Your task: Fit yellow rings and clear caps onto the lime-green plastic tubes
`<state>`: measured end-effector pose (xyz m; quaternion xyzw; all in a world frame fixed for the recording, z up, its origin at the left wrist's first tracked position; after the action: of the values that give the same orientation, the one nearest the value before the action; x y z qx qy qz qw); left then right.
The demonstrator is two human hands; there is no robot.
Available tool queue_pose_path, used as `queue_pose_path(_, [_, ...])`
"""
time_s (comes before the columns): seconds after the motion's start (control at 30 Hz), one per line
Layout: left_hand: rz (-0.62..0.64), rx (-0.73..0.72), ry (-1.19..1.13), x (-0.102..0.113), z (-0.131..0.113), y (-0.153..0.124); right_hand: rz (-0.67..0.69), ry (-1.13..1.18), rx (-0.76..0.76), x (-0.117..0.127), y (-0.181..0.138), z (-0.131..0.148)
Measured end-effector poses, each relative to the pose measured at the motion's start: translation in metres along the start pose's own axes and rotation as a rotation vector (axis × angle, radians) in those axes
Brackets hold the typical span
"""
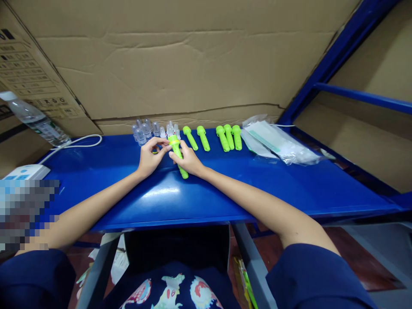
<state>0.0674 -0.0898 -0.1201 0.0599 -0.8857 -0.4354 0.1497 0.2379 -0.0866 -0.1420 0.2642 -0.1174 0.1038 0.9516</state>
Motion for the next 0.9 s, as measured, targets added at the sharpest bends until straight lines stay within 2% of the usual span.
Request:
queue_pose_path(0.23, [-0.005,-0.016,0.013,0.0004,0.0000,0.0004,0.002,-0.012,-0.012,0.0003,-0.0003,0.0011])
queue_pose_path(0.63, [-0.024,0.039,0.030,-0.0009,0.0008,-0.0014,-0.003,-0.052,-0.010,0.0016,-0.0017,0.0000])
queue_pose_path(0.9, [-0.007,-0.005,0.063,0.0013,-0.0026,-0.0006,-0.002,-0.054,-0.006,0.0012,-0.0026,0.0017])
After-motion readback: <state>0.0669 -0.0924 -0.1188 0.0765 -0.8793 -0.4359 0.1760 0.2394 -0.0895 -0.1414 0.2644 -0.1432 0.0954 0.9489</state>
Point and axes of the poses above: each hand's wrist, its own y-axis towards the middle knuckle, its own x-axis out of the back of the hand, z = x × y, the point moved 1 cm from there along y, towards the middle knuckle, and after that the axes turned 6 degrees about -z, right-handed, at the moved point
